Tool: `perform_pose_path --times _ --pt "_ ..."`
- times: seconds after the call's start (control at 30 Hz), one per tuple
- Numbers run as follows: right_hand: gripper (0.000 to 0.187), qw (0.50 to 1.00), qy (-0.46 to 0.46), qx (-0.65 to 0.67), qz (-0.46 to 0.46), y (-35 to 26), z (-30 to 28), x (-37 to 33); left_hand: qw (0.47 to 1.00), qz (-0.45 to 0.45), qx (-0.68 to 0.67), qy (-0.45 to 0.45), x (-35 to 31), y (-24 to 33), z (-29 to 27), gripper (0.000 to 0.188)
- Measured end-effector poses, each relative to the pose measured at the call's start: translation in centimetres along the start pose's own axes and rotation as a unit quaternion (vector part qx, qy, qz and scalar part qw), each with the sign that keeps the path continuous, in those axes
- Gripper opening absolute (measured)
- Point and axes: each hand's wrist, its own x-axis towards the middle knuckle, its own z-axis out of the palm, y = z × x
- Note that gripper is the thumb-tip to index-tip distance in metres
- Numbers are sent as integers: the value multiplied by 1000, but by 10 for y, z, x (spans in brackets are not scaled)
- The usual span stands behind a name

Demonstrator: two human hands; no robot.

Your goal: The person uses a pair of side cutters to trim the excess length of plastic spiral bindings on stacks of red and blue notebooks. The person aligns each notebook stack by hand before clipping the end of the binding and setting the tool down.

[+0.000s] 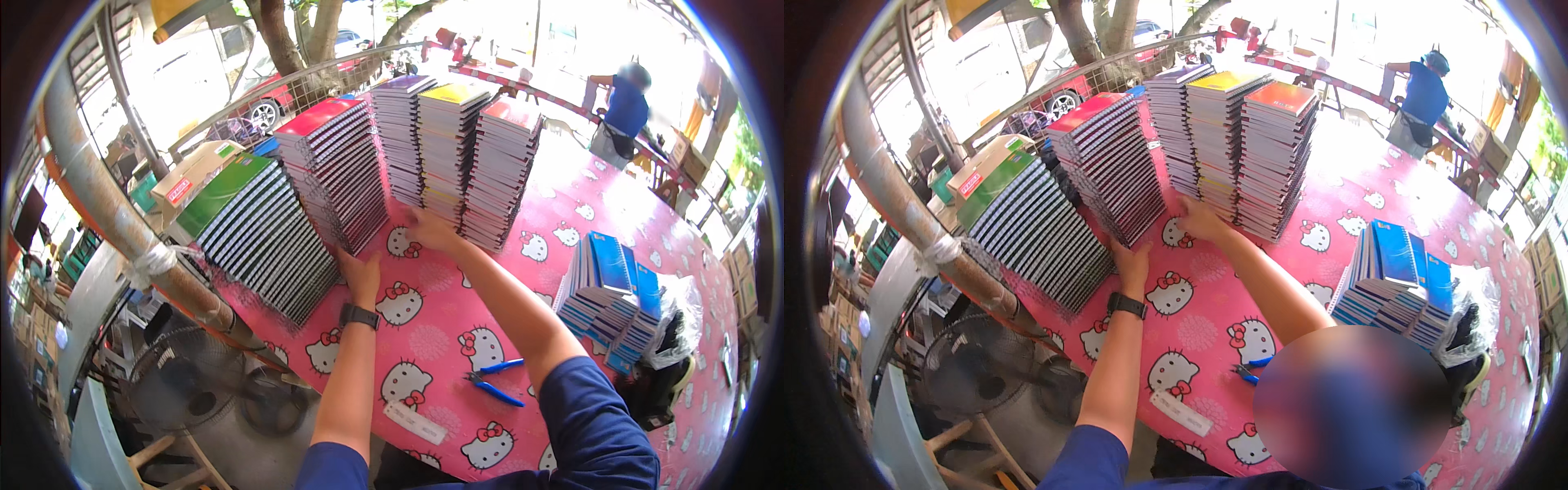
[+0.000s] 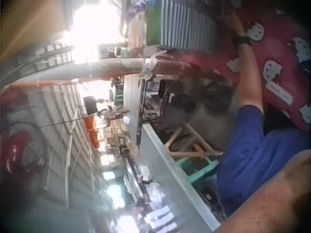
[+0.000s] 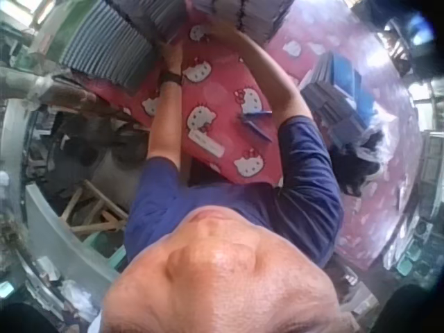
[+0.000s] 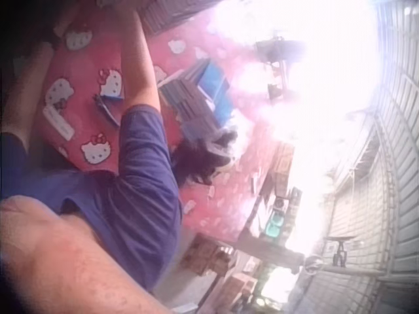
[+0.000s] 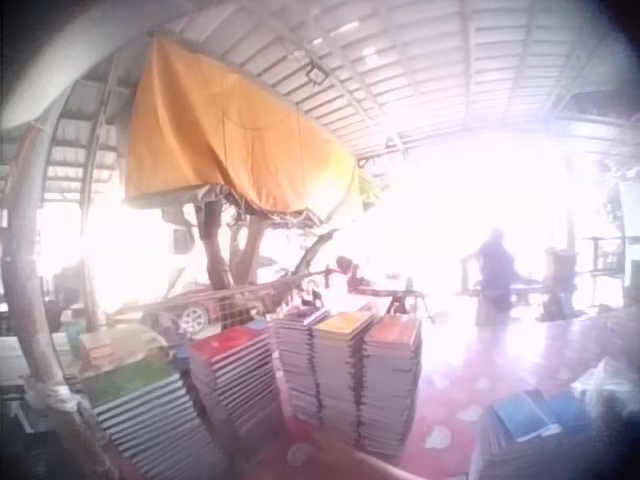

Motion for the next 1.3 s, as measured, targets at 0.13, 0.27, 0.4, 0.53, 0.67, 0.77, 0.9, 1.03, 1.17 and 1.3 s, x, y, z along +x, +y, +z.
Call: perform_pose_path --times 0.13,0.27,0.4,0.53,0.67,0.77,0.9,1.03,1.17,1.3 --pt "44 981 70 166 77 4 47 59 999 9 42 29 1 -7 -8 87" --pt "38 986 136 -20 96 47 58 68 999 -20 50 -5 -12 8 9 80" --pt "39 991 95 3 96 22 74 78 997 -8 75 30 -2 -7 -13 75" --pt "37 992 111 6 67 43 66 71 1000 -5 -10 18 -3 -8 1 76" --pt "38 993 98 44 42 29 59 57 999 -13 21 21 -17 -7 0 76" --pt "45 996 73 16 41 20 50 38 998 -60 21 15 -34 20 3 74" --pt "40 993 98 43 48 8 44 24 991 -90 94 18 -44 33 -1 73" --pt "39 991 113 51 53 14 40 16 991 -70 116 0 -52 39 -1 77" --pt "41 989 123 74 27 27 43 16 999 -37 -12 3 -50 21 9 73" --pt "47 991 86 51 89 10 41 11 994 -38 -105 6 -45 16 3 67"
